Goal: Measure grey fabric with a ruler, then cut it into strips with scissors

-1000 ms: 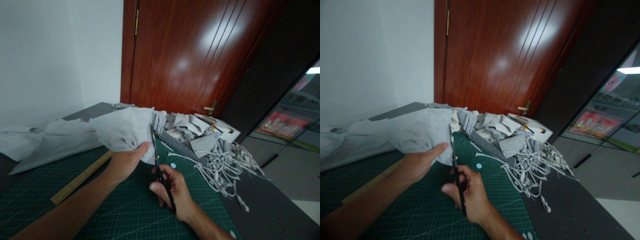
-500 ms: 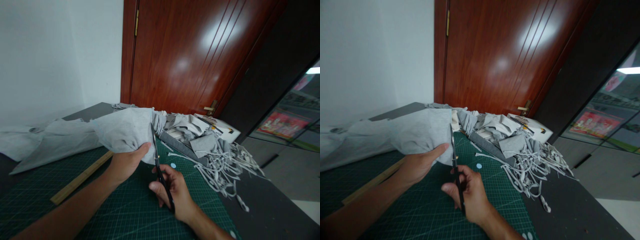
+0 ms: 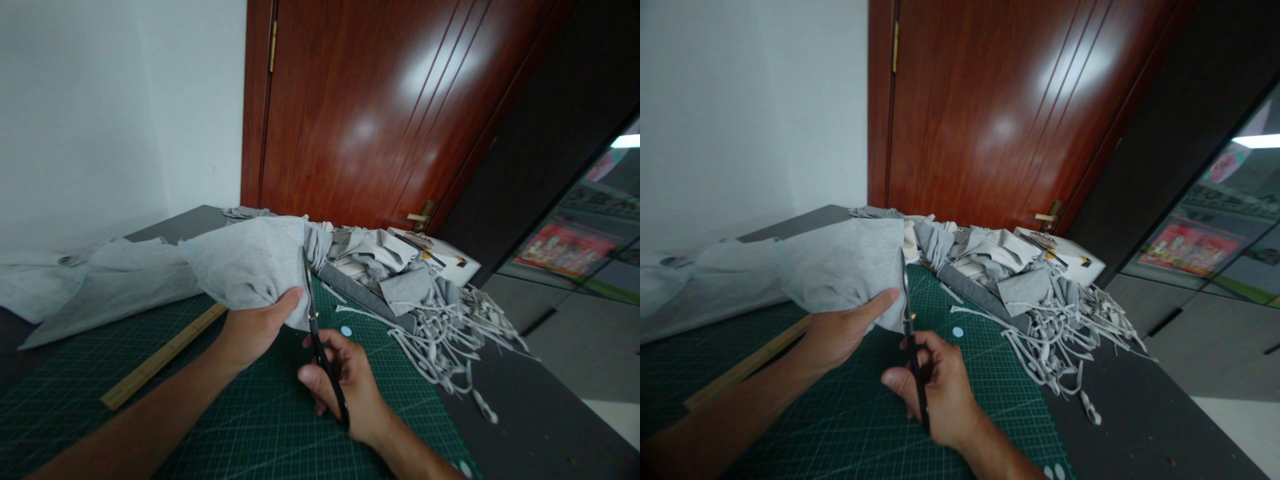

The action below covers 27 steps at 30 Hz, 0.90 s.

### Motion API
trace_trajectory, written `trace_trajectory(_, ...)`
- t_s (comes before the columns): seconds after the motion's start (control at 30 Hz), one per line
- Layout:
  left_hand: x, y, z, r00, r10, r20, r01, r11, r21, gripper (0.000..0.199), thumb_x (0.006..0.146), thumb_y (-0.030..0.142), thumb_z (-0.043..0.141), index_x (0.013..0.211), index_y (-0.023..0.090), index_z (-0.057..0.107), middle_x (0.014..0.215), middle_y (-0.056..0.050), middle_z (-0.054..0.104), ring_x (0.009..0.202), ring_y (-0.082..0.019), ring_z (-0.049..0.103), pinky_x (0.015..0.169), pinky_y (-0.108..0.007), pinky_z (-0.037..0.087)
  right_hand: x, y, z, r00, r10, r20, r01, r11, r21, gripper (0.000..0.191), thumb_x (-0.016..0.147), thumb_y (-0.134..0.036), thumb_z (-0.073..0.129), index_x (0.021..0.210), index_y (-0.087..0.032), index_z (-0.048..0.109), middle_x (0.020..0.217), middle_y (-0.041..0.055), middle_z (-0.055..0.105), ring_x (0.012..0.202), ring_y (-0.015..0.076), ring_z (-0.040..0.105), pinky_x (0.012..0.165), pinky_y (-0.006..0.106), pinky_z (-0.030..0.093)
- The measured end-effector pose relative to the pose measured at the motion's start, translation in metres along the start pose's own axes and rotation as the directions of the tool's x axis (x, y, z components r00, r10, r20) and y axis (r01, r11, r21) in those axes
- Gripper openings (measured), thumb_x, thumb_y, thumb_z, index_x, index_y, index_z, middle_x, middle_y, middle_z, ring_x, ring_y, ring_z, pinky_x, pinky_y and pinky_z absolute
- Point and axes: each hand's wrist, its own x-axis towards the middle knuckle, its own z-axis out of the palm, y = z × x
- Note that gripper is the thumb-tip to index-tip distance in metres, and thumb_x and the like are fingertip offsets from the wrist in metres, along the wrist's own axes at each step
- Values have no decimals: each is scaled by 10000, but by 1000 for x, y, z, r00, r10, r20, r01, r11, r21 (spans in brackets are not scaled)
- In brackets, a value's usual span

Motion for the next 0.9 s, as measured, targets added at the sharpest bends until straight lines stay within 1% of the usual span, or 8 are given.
trace_trajectory(0.1, 0, 1, 1, 993, 96, 64, -99, 994, 48, 292, 747, 611, 743, 783, 323, 779, 1008, -68, 858, 1138, -414, 765, 1194, -528, 499, -1, 1, 0, 999, -30, 19, 29, 999, 24, 631, 721, -575, 994, 1105, -198, 665, 613, -91, 591, 406, 74, 475, 392, 175, 378)
trace_trajectory(0.17, -1, 2, 1, 986, 129, 104, -136, 989, 61, 291, 766, 616, 708, 736, 333, 769, 991, -71, 859, 1134, -415, 762, 1201, -530, 492, -2, 1, -1, 999, -48, 24, 47, 998, 47, 632, 713, -550, 1007, 1112, -192, 672, 626, -83, 608, 416, 72, 485, 401, 171, 381)
trace_trajectory(0.27, -4, 4, 2, 986, 120, 112, -130, 988, 84, 294, 799, 610, 682, 733, 334, 757, 1012, -68, 861, 1144, -407, 759, 1211, -529, 485, -1, 1, -1, 998, -57, 16, 55, 996, 73, 631, 706, -517, 1021, 1115, -182, 678, 635, -79, 607, 426, 70, 494, 409, 163, 396)
trace_trajectory(0.43, -8, 4, 4, 987, 109, 121, -121, 988, 100, 292, 823, 584, 640, 852, 321, 764, 1076, -52, 859, 1231, -379, 739, 1268, -526, 433, 0, 4, -2, 996, -90, 8, 89, 992, 91, 596, 725, -505, 1012, 1101, -180, 683, 617, -83, 596, 418, 67, 501, 402, 147, 396)
trace_trajectory(0.57, -7, 1, 4, 985, 103, 138, -122, 983, 137, 344, 830, 602, 620, 886, 292, 758, 1102, -74, 858, 1209, -378, 747, 1243, -536, 462, 2, 6, -2, 994, -107, 9, 105, 989, 104, 565, 739, -474, 1009, 1101, -177, 694, 627, -78, 608, 418, 62, 505, 406, 139, 401)
trace_trajectory(0.67, -7, 1, 3, 983, 130, 132, -149, 978, 145, 366, 828, 595, 630, 958, 277, 755, 1074, -76, 862, 1235, -371, 735, 1267, -519, 433, 2, 5, -2, 995, -102, 6, 101, 990, 97, 565, 738, -466, 1011, 1104, -174, 695, 632, -76, 610, 423, 63, 511, 411, 139, 408)
trace_trajectory(0.8, -7, 2, 4, 973, 169, 156, -195, 966, 172, 330, 852, 576, 595, 890, 281, 737, 1074, -72, 863, 1205, -357, 748, 1256, -507, 446, 2, 3, -2, 994, -108, 3, 107, 991, 86, 572, 735, -466, 1013, 1101, -170, 687, 621, -80, 597, 427, 65, 505, 418, 145, 414)
trace_trajectory(0.9, -7, 2, 5, 967, 211, 145, -238, 951, 199, 308, 857, 545, 589, 866, 274, 735, 1047, -68, 864, 1133, -337, 778, 1197, -485, 516, 2, 3, -2, 994, -109, 2, 109, 990, 86, 576, 732, -473, 1012, 1096, -172, 683, 627, -79, 596, 428, 69, 506, 419, 152, 420)
